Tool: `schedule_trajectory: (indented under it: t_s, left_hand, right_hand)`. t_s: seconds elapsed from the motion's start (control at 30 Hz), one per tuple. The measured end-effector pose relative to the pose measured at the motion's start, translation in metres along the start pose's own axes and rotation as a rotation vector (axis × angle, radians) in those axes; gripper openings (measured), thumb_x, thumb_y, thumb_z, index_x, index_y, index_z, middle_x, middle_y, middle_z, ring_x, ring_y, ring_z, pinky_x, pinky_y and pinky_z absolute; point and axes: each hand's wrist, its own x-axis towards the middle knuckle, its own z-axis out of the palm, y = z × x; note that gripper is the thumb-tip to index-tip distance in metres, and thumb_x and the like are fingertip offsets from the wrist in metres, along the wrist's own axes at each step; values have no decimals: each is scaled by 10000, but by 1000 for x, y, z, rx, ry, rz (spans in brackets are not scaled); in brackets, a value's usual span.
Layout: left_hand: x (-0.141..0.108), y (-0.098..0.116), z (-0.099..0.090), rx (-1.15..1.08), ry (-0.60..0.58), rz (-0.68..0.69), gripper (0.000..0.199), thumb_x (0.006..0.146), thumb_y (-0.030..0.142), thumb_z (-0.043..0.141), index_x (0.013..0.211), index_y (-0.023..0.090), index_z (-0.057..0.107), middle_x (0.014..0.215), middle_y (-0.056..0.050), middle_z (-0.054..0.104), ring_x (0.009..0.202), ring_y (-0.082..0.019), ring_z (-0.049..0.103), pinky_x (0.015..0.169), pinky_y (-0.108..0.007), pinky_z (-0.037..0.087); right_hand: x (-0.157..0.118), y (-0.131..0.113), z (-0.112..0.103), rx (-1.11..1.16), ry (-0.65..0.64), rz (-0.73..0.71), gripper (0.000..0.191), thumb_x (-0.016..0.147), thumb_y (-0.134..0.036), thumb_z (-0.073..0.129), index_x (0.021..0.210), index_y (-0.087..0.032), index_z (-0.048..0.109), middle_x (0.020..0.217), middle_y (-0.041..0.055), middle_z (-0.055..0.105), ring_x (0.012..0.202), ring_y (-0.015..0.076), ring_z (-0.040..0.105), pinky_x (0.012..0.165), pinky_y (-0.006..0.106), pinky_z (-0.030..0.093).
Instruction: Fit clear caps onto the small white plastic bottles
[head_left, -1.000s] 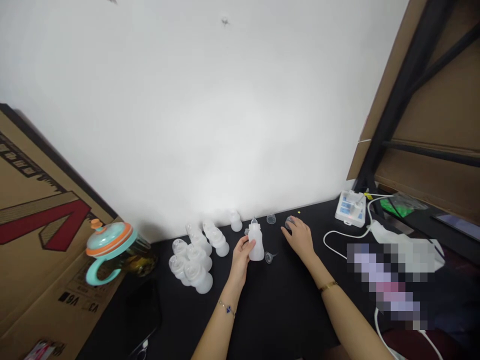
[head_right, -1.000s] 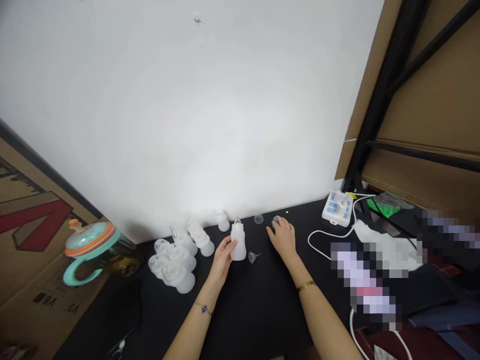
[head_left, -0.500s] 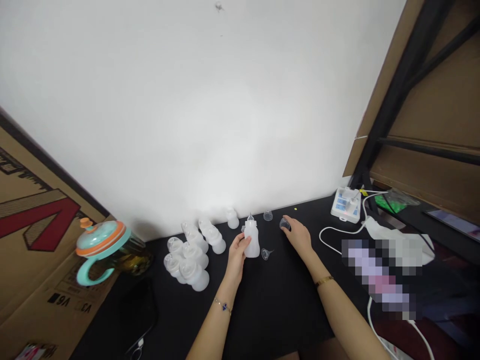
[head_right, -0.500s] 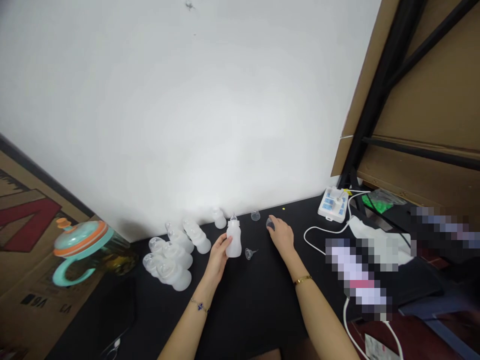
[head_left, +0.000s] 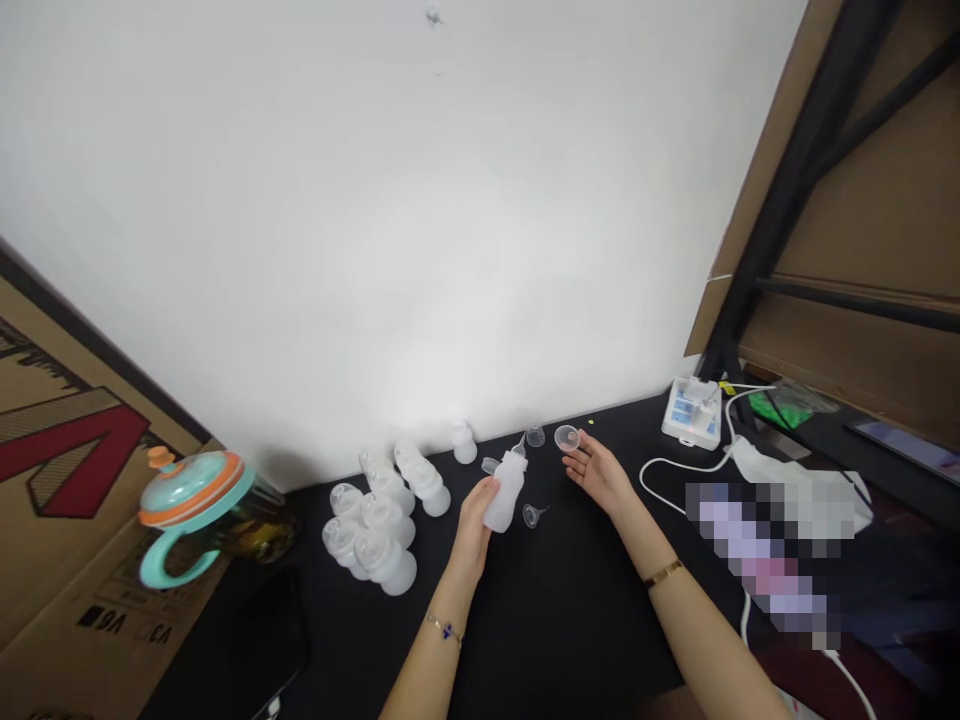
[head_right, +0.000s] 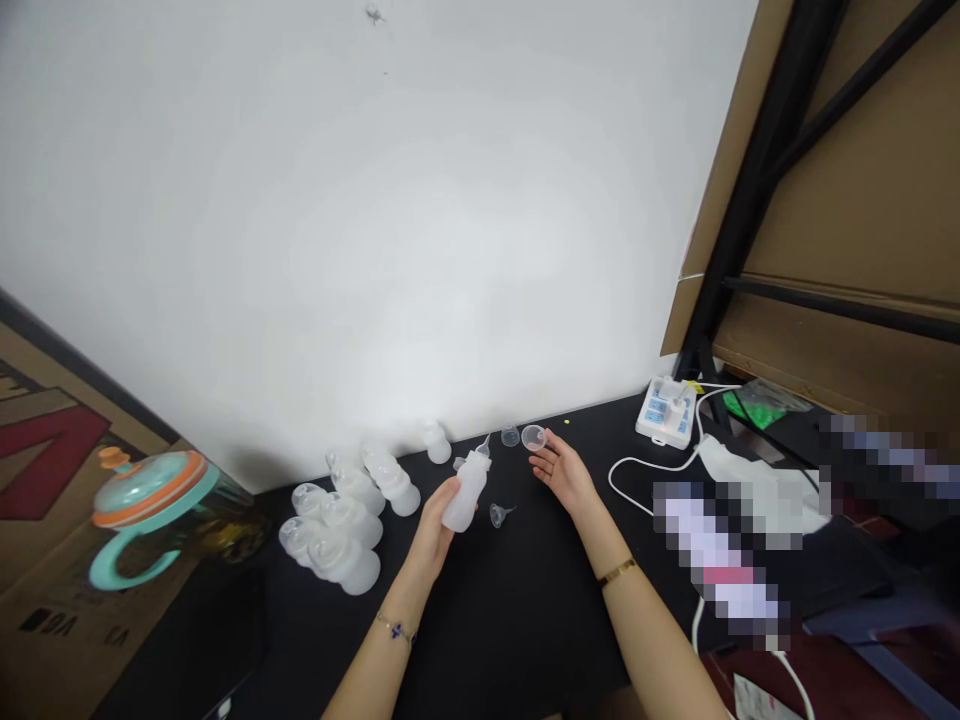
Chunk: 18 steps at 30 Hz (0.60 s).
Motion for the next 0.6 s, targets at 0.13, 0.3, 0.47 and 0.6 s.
schedule_trajectory:
  t_s: [0.13, 0.3, 0.47, 0.6]
  left_hand:
    - [-1, 2, 4, 14, -19, 8, 475, 683, 419, 869, 1050, 156, 722, 1051, -89, 744, 914, -215, 685, 755, -262, 485]
    - [-1, 1, 5, 76, -13, 41, 478, 609, 380, 913, 1002, 174, 734, 1039, -81, 751, 941, -232, 691, 816, -288, 485]
    - [0, -1, 3, 160, -12, 62, 414, 709, 478, 831, 960, 158, 753, 970, -89, 750, 887, -234, 688, 779, -296, 483]
    - [0, 1, 4, 196, 32, 79, 444, 623, 420, 891, 966, 173, 754, 1036, -86, 748, 957, -258, 678, 828, -310, 478]
  right_hand:
    - [1, 6, 0, 17, 38, -47, 231, 773, -342, 764, 942, -246, 639, 914, 46, 774, 779, 206, 746, 655, 303, 590]
    - [-1, 7, 2, -44, 35, -84, 235, 747, -319, 772, 939, -251, 655, 979, 43, 779, 816, 213, 741, 631, 292, 574]
    - [-1, 6, 4, -143, 7, -85, 240, 828, -440, 663, 940, -227, 670, 1026, 99, 777, 787, 239, 742, 577, 315, 559]
    - [-4, 6, 6, -123, 22, -118, 234, 784, -396, 728, 953, -249, 661, 1060, 69, 773, 787, 226, 739, 568, 295, 553]
